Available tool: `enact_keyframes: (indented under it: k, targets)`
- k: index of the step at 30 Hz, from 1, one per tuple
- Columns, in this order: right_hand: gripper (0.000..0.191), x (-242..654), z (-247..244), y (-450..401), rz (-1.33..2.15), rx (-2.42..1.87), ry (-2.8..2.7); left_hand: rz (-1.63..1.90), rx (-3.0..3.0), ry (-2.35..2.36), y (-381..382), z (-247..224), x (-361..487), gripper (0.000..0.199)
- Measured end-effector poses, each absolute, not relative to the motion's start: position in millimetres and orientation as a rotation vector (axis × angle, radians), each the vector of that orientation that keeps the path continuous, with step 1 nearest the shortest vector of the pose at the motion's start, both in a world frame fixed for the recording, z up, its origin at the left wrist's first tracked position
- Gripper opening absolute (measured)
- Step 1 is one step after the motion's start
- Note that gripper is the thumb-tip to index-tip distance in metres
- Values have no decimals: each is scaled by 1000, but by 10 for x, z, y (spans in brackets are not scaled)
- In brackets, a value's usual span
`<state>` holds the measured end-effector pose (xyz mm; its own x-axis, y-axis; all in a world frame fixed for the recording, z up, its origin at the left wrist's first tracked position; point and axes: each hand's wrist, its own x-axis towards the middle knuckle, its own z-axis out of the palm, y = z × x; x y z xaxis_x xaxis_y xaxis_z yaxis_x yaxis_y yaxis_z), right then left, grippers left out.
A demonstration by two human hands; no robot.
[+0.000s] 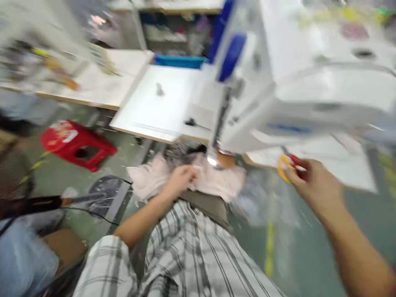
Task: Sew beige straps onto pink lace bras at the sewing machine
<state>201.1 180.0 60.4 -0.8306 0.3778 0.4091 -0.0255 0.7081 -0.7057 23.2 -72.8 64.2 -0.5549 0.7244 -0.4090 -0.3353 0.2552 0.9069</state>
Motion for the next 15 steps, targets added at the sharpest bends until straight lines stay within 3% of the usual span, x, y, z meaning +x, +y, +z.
enact_keyframes:
  k: [2,4,9,15]
  targets:
    - [29,2787,614,1626,705,-750,-2469,1424,360,1504,-486,380,159,31]
    - [38,3051,593,1279,582,-975,-2627,1397,340,1420,-322,238,167,31]
    - [40,2766,450,683,874,-803,-2770,1418,298,1341,-244,316,325,29]
    - [37,2526,433,704,950,-811,-2691,1328,413,1397,-245,402,348,27]
